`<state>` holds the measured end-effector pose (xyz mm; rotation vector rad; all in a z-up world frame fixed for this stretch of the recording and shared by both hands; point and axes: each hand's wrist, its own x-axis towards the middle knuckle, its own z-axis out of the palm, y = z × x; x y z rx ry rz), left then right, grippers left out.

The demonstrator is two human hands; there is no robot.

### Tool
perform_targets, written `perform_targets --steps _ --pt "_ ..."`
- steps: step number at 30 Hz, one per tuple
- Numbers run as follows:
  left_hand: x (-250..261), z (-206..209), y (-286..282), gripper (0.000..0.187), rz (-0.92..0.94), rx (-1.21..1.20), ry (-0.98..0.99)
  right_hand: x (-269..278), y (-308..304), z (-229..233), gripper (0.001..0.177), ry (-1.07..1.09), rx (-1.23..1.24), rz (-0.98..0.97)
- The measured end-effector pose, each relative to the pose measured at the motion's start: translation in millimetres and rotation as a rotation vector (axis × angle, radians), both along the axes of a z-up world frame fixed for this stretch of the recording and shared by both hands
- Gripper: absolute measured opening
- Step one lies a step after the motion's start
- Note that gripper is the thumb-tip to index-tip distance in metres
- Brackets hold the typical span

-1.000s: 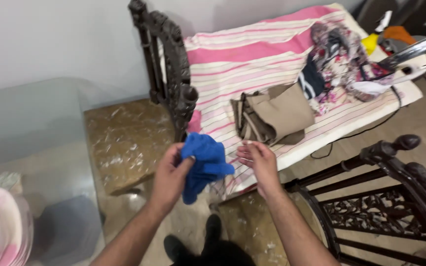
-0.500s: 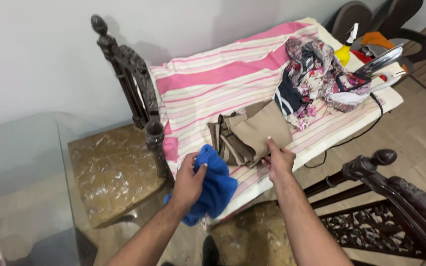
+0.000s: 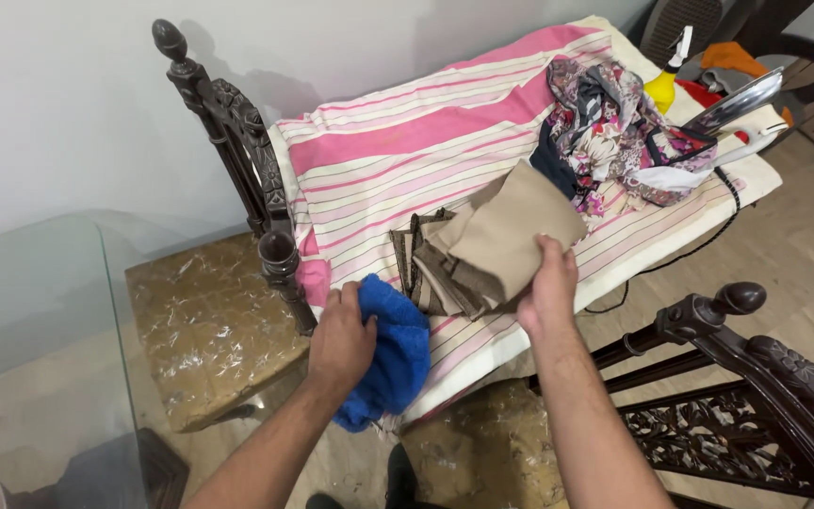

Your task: The person is wiping down and arranging table mats on a dining table.

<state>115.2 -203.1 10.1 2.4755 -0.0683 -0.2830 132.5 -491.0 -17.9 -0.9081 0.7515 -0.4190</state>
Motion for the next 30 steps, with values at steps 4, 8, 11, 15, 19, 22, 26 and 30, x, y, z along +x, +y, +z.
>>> perform_targets --steps 4,8,11,15,19,22,26,30 --pt "6 -32 4 0.060 0.019 -0.131 -0.040 -8 -7 33 0.049 -0.063 0.020 -0.040" --pt "8 -52 5 0.074 -0.106 -0.234 -0.183 -22 -13 46 0.054 -0.253 0.147 0.097" --pt "2 -35 5 0.077 -0.132 -0.148 -0.316 -32 -9 54 0.058 -0.280 0.212 0.175" --pt "-2 -23 10 0.068 -0.151 -0.098 -0.326 -40 2 47 0.063 -0.280 0.211 0.223" --pt "-13 0 13 0.048 -0.174 -0.272 -0.402 -53 30 56 0.069 -0.241 0.279 0.240" --pt "-24 29 14 0.045 -0.186 -0.688 -0.180 -64 57 63 0.075 -0.040 0.364 0.260" --pt "-32 25 31 0.054 0.017 -1.279 0.496 -74 95 53 0.084 -0.227 0.493 0.611" --pt "-44 1 62 0.057 0.026 -1.231 0.477 -78 139 63 0.083 0.047 0.268 0.571"
